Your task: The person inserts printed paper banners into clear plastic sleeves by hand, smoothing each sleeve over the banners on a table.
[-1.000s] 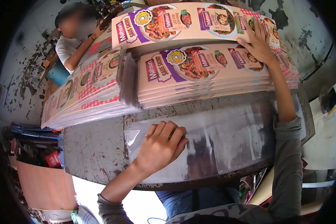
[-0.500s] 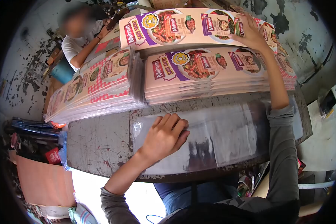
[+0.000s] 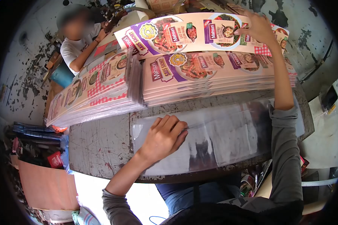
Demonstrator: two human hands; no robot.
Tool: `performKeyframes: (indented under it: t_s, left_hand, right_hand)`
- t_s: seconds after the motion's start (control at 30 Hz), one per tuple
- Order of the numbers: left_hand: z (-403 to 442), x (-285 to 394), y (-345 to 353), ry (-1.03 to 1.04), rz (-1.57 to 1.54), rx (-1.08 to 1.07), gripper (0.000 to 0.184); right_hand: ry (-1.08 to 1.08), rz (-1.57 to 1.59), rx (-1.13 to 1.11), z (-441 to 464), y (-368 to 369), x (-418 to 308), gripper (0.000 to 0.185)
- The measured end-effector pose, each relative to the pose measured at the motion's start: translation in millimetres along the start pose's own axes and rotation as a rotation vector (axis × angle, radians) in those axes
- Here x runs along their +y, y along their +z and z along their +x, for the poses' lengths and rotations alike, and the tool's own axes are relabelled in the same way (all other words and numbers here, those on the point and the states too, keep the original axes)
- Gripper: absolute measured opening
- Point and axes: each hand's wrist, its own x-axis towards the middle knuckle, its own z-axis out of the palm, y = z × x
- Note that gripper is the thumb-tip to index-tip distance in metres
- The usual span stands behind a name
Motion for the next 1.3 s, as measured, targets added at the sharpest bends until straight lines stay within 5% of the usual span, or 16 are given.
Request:
performKeyframes:
  t_s: [0.27, 0.33, 0.4, 0.5, 0.53, 0.6, 0.67, 0.7, 0.77, 0.87, 0.93, 1.07, 1.23, 1.3]
  left_hand:
    - [-1.5, 1.3, -2.2, 0.096, -0.004, 0.095, 0.011]
    - [-1.9, 2.7, -3.6, 0.15, 0.006, 0.112, 0.012]
    - [-4.6, 3.7, -2.8, 0.276, 0.037, 0.156, 0.012]
    - [-5.8, 5.2, -3.2, 0.388, 0.1, 0.177, 0.011]
    - [-7.5, 7.5, -2.6, 0.414, 0.099, 0.185, 0.01]
    - [-9.0, 8.8, -1.5, 0.422, 0.101, 0.209, 0.009]
    - [-8.7, 8.8, -0.6, 0.44, 0.114, 0.25, 0.008]
    - [-8.7, 8.8, -0.5, 0.433, 0.109, 0.266, 0.007]
    - [-9.2, 8.0, -3.9, 0.429, 0.115, 0.288, 0.006]
    - [-11.6, 5.8, -14.1, 0.381, 0.177, 0.269, 0.01]
    - [-12.7, 4.7, -29.8, 0.256, 0.44, 0.033, 0.016]
    - [-35.6, -6.1, -58.0, 0.07, 0.467, 0.055, 0.025]
    - [-68.6, -10.7, -65.8, -0.202, 0.279, 0.042, 0.024]
    - [-73.4, -9.0, -59.9, -0.333, 0.04, 0.102, 0.023]
  right_hand:
    - [0.112, 0.123, 0.069, -3.5, -78.6, -21.1, 0.06]
    - [0.338, 0.165, -0.13, -1.9, -110.1, -54.1, 0.046]
    - [0.215, 0.249, 0.07, -3.2, -103.5, -67.7, 0.04]
    - [0.216, 0.506, -0.09, 6.4, -116.5, -115.8, 0.054]
    - [0.411, 0.59, -0.192, 10.3, -146.8, -151.5, 0.046]
    - [0.097, 0.964, -0.005, -8.2, -112.0, -156.0, 0.046]
    - [0.097, 0.789, -0.124, -13.4, -106.3, -159.7, 0.063]
    - [0.013, 0.786, 0.139, -17.3, -97.9, -169.2, 0.059]
    - [-0.027, 0.852, 0.087, -26.1, -98.8, -181.1, 0.058]
    - [-0.05, 0.925, 0.052, -45.2, -98.7, -186.7, 0.056]
    - [-0.011, 0.974, -0.036, -56.8, -100.6, -173.6, 0.055]
    - [0.09, 0.963, -0.246, -78.7, -105.0, -118.4, 0.053]
    - [0.082, 0.723, -0.468, -100.8, -95.3, -55.5, 0.054]
    - [0.047, 0.711, -0.329, -113.5, -83.4, -41.9, 0.051]
